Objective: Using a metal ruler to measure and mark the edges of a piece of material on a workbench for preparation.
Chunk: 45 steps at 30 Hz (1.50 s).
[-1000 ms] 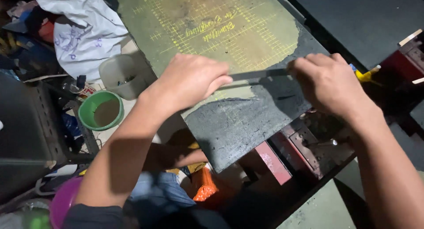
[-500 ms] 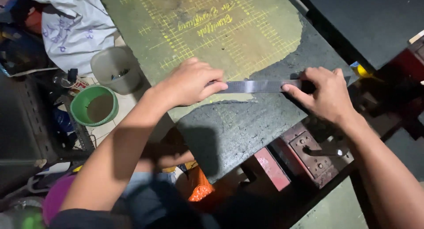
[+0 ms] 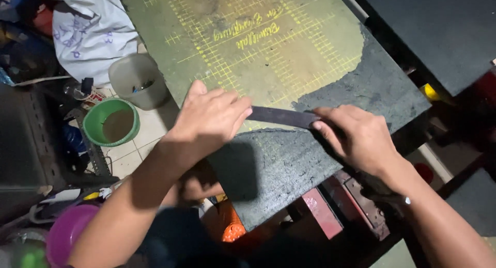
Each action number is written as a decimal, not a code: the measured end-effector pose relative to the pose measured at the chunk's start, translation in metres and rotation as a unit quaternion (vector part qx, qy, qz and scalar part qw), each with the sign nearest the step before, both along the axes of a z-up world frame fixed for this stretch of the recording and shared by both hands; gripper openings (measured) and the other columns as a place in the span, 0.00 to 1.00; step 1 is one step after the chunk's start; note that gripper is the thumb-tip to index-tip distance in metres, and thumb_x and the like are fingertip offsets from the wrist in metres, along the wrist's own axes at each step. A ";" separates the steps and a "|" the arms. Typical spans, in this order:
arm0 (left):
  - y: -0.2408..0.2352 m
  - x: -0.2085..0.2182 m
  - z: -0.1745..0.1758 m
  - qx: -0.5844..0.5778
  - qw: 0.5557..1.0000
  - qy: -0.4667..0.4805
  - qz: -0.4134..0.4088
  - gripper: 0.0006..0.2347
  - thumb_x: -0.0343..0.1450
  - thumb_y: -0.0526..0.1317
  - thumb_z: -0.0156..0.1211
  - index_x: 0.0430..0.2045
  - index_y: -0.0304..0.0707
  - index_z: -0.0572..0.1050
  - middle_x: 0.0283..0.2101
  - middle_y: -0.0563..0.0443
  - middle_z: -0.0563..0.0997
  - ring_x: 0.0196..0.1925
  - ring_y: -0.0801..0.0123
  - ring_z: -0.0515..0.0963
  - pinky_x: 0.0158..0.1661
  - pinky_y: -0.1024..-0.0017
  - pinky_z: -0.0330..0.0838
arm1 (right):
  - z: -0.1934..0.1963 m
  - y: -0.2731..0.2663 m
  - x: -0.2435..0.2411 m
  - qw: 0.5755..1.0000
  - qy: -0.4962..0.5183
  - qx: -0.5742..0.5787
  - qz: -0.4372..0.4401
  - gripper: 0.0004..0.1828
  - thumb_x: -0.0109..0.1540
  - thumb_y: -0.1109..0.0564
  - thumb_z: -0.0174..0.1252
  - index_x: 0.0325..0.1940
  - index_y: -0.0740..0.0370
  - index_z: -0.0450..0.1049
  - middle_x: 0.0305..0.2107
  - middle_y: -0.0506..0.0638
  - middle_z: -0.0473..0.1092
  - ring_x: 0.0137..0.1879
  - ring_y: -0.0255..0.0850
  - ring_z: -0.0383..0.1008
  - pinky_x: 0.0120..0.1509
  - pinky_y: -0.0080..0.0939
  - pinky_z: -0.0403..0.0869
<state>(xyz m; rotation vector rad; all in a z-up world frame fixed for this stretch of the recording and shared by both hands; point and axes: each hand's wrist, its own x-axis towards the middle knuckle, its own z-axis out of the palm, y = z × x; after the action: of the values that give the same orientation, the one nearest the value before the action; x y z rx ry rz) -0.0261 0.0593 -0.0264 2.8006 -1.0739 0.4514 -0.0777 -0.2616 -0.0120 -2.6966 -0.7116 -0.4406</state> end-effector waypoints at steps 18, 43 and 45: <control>0.013 0.024 0.031 -0.018 0.986 0.148 -0.074 0.23 0.77 0.60 0.48 0.18 0.46 0.76 0.18 0.53 0.77 0.22 0.61 0.81 0.23 0.67 0.70 | 0.025 0.024 0.021 0.990 0.032 -0.010 0.134 0.15 0.66 0.50 0.57 0.55 0.51 0.81 0.19 0.52 0.71 0.24 0.47 0.74 0.31 0.43 0.75; 0.008 -0.006 0.035 -0.046 0.987 0.155 -0.017 0.19 0.75 0.54 0.56 0.14 0.47 0.72 0.15 0.54 0.77 0.23 0.56 0.83 0.27 0.63 0.75 | 0.025 0.030 0.021 0.993 0.066 -0.038 0.093 0.11 0.67 0.43 0.56 0.44 0.47 0.78 0.22 0.47 0.75 0.27 0.46 0.78 0.31 0.44 0.76; 0.009 -0.007 0.033 -0.042 0.989 0.142 -0.008 0.19 0.75 0.54 0.56 0.13 0.48 0.72 0.14 0.55 0.76 0.22 0.58 0.83 0.26 0.64 0.74 | 0.031 0.033 0.022 0.992 0.069 -0.040 0.098 0.12 0.68 0.42 0.55 0.41 0.48 0.77 0.21 0.47 0.75 0.27 0.47 0.78 0.31 0.45 0.76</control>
<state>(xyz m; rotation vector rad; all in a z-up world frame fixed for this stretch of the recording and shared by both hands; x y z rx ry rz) -0.0326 0.0679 0.0071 2.6751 -0.9899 0.0873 -0.0553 -0.2284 0.0185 -2.6643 -0.9610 -0.1787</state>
